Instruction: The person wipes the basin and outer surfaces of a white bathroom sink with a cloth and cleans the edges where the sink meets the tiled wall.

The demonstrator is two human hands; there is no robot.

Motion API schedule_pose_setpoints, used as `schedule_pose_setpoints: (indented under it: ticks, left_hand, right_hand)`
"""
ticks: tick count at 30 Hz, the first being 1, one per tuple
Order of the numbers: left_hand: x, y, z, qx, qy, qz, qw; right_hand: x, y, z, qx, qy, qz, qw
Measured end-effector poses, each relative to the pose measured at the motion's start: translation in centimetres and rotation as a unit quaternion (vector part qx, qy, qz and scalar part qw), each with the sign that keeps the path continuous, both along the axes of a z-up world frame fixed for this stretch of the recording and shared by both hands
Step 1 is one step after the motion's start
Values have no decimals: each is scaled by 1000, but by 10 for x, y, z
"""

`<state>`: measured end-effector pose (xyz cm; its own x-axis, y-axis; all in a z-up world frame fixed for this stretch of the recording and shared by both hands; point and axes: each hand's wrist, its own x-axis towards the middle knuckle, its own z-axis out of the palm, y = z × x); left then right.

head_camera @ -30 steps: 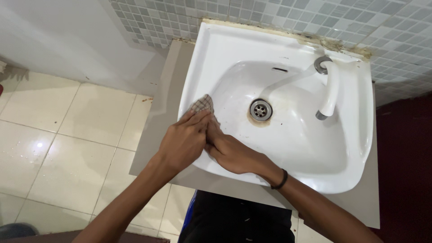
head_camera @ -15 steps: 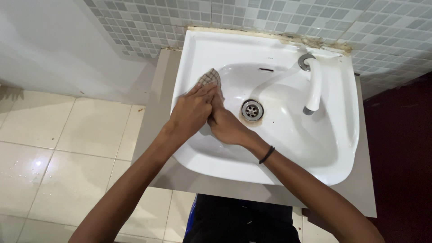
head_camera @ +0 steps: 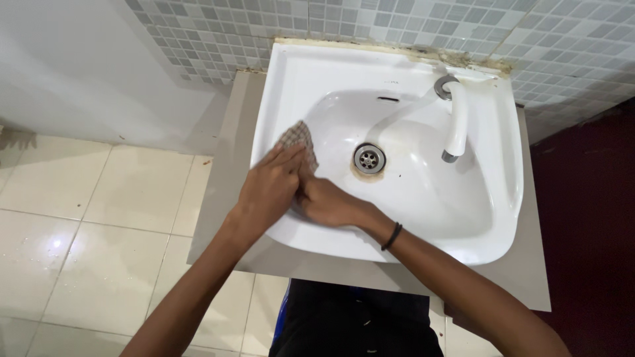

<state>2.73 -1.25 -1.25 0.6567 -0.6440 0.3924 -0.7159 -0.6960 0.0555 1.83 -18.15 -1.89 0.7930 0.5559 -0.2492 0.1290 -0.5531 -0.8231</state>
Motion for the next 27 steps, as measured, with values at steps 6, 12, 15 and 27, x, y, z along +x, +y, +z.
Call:
schedule_pose_setpoints:
  ticks: [6,12,15,27]
  left_hand:
    - [-15,4,4,7,-10,10,1000]
    - [16,-12,-1,80,-13,10,997]
    - [37,-22,-7,80,-48,7,996]
    - [88,-47,-29,23,-74,-34,996]
  right_hand:
    - [-12,4,5,-13,29,16,999]
    - [13,-1,-36,16,-144,-1,989]
    - [34,-7,-55,-70,-140,-23,987]
    - [75,-38,-40,-66,-48,-97,992]
